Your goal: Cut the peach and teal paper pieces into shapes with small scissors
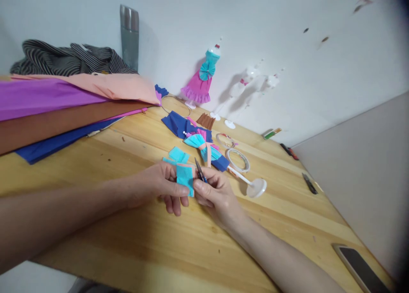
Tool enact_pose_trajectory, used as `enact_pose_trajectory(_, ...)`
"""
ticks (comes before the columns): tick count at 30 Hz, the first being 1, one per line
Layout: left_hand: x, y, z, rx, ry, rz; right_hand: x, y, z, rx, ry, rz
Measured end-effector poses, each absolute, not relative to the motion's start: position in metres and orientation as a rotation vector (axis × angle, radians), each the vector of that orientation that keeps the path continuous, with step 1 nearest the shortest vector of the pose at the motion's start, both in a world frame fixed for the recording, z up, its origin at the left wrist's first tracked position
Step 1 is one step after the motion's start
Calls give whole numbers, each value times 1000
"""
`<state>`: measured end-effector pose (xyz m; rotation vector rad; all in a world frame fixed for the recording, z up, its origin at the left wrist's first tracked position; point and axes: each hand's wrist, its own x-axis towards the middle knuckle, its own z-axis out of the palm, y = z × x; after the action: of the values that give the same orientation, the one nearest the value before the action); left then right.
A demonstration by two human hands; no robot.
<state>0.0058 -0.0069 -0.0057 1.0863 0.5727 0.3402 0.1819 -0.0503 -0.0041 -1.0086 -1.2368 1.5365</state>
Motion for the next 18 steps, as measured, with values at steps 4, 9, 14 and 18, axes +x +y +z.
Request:
enact_pose_trajectory(4, 9, -8, -6, 1175, 700, 318, 182, -50, -8, -1124, -1299, 1390)
enact_pose_trajectory(9, 9, -13, 1, 1328, 847, 479, 183, -47, -10, -1235, -1297, 1177)
enact_pose_trajectory(14, 8, -18, 13, 1391, 1062, 835, 181, -45, -7, -1273, -1287, 1110)
enact_pose_trajectory(18, 9, -14, 8, 1310, 926, 717, 179, -46, -8, -1239, -1305, 1142)
